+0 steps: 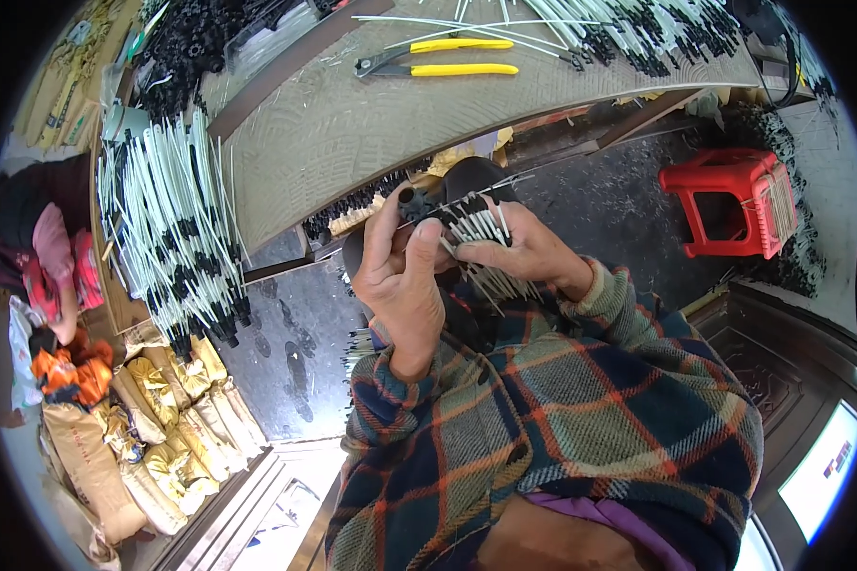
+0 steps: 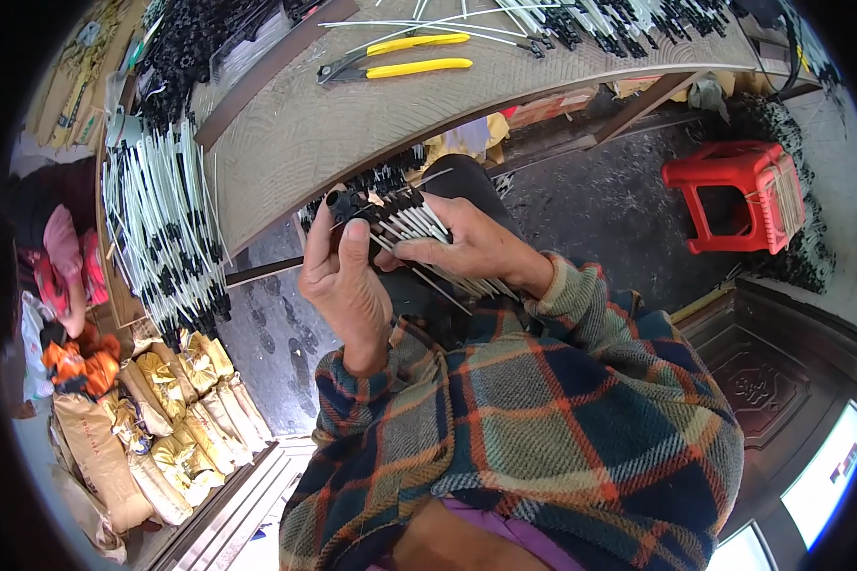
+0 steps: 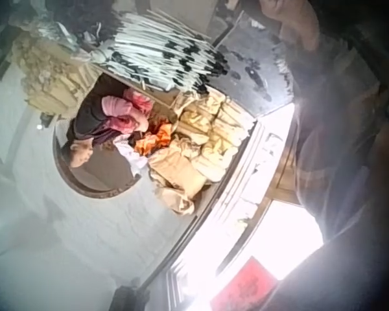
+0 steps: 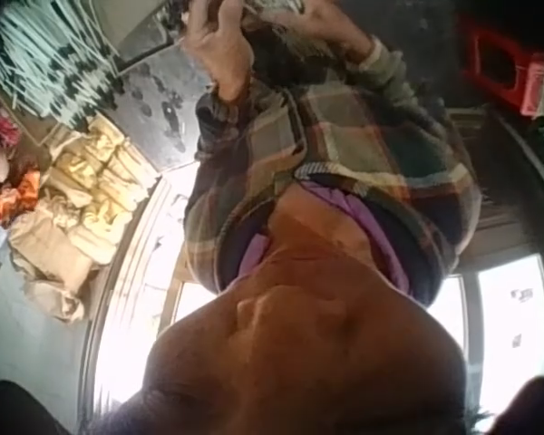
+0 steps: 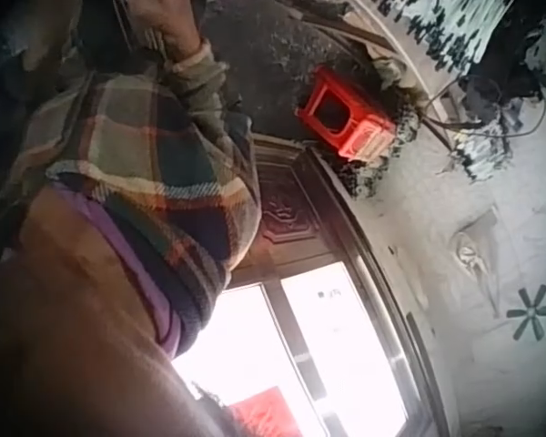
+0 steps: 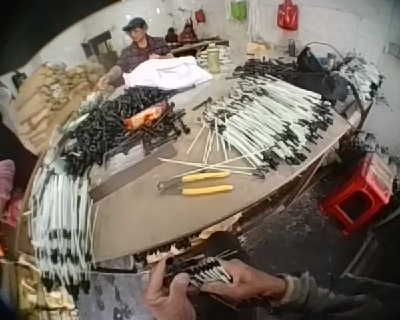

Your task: The recorder is assembling bundles of wires by attaching plastic components and crimping them using pliers at a workbench.

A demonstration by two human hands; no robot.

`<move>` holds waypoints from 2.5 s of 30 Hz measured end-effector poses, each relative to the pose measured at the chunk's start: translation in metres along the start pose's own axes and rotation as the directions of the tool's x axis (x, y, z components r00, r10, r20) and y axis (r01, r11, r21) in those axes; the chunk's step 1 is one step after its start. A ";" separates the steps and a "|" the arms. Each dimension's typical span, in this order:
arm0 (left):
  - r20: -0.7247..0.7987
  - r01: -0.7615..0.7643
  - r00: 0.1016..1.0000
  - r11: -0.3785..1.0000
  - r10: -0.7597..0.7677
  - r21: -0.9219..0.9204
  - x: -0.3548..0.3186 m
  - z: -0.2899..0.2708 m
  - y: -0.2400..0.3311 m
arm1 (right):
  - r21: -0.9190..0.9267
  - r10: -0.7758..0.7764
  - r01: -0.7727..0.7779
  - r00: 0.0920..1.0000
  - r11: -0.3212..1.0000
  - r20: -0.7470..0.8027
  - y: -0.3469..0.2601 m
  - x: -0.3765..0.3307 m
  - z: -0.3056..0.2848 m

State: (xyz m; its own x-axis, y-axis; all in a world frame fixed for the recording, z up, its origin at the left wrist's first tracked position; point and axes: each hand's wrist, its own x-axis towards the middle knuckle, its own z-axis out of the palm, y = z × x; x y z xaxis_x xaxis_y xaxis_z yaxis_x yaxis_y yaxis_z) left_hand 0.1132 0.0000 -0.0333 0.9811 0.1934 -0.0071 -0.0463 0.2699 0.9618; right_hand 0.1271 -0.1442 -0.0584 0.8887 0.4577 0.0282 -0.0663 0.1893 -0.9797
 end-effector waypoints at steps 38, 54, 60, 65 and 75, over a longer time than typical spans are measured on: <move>0.094 -0.106 0.991 0.991 0.099 0.080 -0.001 -0.009 0.001 | -0.020 -0.380 0.381 0.915 0.924 -0.132 0.002 0.014 0.012; 0.175 0.169 0.975 0.969 -0.138 -0.182 -0.004 -0.026 0.005 | 0.129 0.017 -0.008 0.997 0.992 -0.069 -0.012 0.003 0.007; 0.419 0.230 0.897 0.957 -0.139 -0.175 0.011 -0.031 0.010 | 0.210 -0.054 0.055 0.998 0.976 -0.010 -0.001 0.008 0.005; 0.503 0.207 0.856 0.970 -0.117 -0.127 0.013 -0.031 0.014 | 0.430 -0.038 0.027 0.999 0.903 0.017 -0.010 0.007 0.012; 0.421 0.166 0.902 0.976 -0.093 -0.139 0.009 -0.031 0.014 | 0.389 -0.103 0.105 0.994 0.915 -0.028 -0.012 0.005 0.012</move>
State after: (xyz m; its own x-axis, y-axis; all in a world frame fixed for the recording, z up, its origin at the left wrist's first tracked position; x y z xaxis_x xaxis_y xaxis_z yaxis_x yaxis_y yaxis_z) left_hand 0.1160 0.0351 -0.0288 0.9686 -0.2477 0.0189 0.0916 0.4269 0.8996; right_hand 0.1273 -0.1335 -0.0440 0.9030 0.4117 0.1230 -0.1438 0.5594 -0.8163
